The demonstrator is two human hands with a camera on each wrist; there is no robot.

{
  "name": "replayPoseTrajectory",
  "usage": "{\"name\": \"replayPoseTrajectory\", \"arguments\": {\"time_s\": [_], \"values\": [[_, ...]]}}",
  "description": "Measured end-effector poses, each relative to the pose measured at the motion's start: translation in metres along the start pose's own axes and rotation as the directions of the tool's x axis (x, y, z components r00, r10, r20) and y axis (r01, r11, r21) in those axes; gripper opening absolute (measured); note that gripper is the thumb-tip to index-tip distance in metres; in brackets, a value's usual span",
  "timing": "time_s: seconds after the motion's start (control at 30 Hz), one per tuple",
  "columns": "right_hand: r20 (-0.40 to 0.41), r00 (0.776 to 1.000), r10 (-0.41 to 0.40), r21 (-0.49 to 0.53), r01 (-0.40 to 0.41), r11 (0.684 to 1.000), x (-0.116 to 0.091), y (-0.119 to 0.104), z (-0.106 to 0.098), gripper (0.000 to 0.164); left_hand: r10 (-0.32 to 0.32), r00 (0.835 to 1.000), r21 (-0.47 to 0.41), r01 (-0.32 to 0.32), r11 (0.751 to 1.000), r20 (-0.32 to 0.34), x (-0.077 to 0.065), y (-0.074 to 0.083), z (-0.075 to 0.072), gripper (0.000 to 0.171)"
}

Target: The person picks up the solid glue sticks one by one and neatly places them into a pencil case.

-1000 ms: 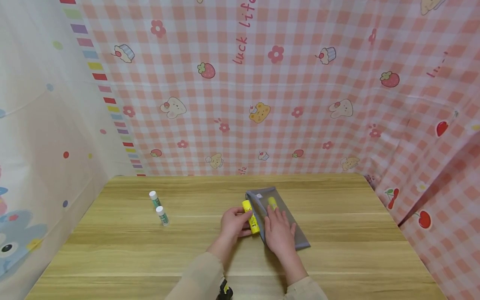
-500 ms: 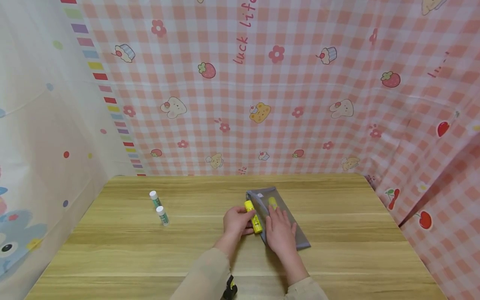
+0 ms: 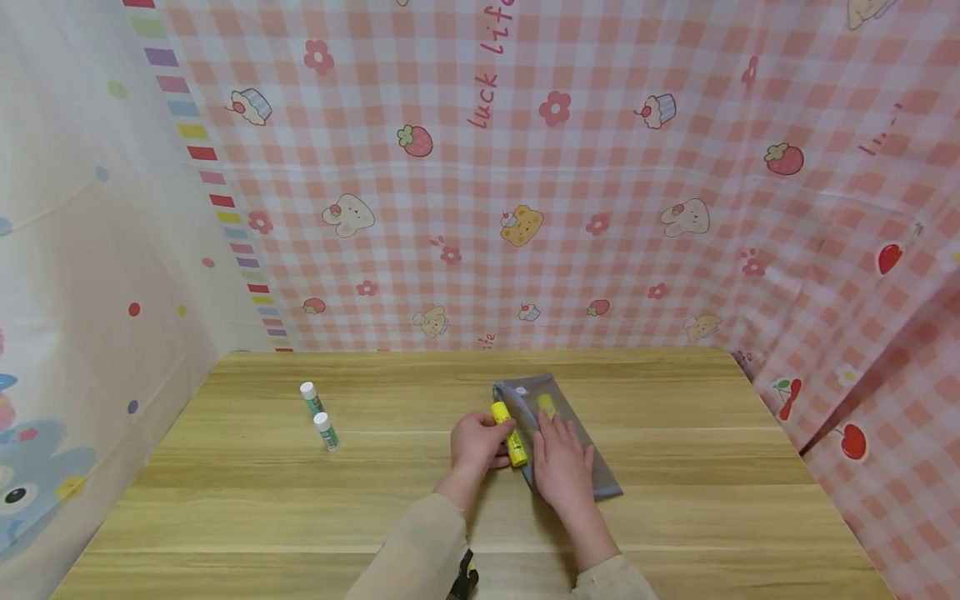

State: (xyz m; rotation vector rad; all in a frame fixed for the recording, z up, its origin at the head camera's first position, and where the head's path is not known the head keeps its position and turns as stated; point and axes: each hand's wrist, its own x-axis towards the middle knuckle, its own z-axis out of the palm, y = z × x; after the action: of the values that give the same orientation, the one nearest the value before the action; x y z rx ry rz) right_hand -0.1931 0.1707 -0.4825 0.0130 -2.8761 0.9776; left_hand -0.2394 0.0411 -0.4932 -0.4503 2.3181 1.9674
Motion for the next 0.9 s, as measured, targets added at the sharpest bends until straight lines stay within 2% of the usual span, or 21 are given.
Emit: {"name": "replayPoseTrajectory", "arguments": {"time_s": [0.2, 0.53, 0.9], "values": [[-0.007, 1.000, -0.007, -0.001, 0.007, 1.000, 0.000, 0.000, 0.000, 0.044, -0.011, 1.000, -0.047, 0.011, 0.999, 0.007, -0.001, 0.003, 0.000, 0.025], [-0.015, 1.000, -0.007, -0.004, 0.007, 1.000, 0.001, 0.000, -0.002, 0.044, 0.005, 0.999, -0.090, -0.001, 0.996, 0.050, -0.005, 0.005, -0.002, 0.033], [-0.001, 1.000, -0.003, -0.005, 0.003, 1.000, 0.001, -0.001, -0.003, 0.044, 0.019, 0.998, -0.159, -0.009, 0.987, 0.062, -0.011, 0.005, -0.007, 0.035]]}}
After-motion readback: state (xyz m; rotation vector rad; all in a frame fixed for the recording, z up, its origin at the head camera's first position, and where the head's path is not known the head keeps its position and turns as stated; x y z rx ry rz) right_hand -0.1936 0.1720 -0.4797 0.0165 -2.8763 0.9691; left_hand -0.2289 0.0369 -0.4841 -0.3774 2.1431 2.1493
